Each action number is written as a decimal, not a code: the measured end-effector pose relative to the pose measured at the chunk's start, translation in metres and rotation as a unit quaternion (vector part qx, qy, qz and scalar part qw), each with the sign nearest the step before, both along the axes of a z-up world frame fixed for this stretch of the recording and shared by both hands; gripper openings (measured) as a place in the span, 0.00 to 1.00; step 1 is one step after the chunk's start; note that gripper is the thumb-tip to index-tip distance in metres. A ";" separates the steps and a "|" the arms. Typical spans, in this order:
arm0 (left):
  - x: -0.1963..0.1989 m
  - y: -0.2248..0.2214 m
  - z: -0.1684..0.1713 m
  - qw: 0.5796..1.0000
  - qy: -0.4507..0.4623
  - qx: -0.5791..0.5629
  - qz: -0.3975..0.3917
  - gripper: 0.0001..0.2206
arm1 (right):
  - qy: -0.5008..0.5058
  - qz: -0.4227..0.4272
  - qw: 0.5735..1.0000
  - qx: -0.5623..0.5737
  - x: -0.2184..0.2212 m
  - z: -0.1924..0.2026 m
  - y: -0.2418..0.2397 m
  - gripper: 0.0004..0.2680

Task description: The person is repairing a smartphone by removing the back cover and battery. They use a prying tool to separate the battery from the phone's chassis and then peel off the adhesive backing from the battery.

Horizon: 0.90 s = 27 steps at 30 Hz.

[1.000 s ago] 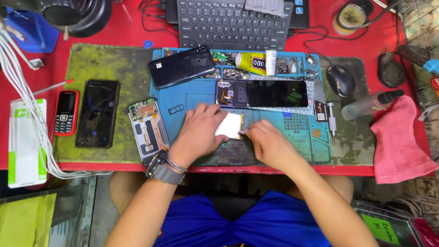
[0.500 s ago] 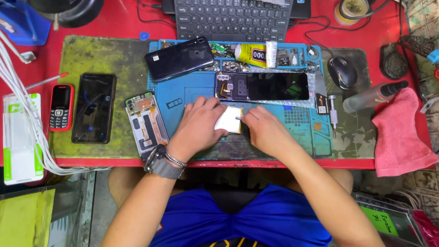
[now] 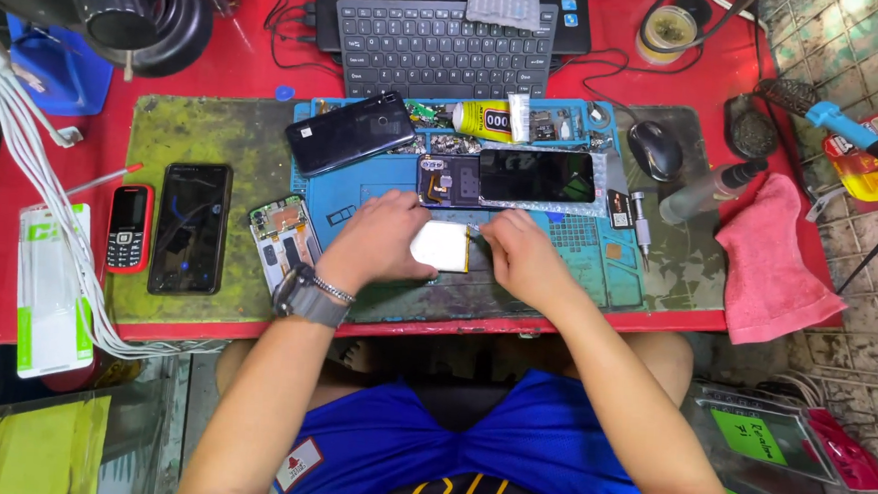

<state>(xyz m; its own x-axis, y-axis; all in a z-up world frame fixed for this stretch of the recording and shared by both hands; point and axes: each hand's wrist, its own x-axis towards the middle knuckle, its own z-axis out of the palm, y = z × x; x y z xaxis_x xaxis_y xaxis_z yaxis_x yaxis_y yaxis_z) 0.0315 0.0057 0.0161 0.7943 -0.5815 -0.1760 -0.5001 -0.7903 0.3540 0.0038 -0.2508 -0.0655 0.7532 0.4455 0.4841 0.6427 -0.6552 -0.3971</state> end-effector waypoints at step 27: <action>-0.041 0.001 -0.035 0.984 -0.004 -0.175 0.037 0.45 | 0.022 0.083 0.991 -0.098 -0.022 -0.003 -0.008 0.06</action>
<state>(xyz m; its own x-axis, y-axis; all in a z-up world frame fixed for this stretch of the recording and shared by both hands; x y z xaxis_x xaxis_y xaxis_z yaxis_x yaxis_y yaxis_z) -0.0093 0.0068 -0.0185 0.8373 -0.5459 0.0316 -0.4499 -0.6550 0.6071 -0.0186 -0.2586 -0.0688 0.6802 0.6471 0.3442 0.7328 -0.6097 -0.3019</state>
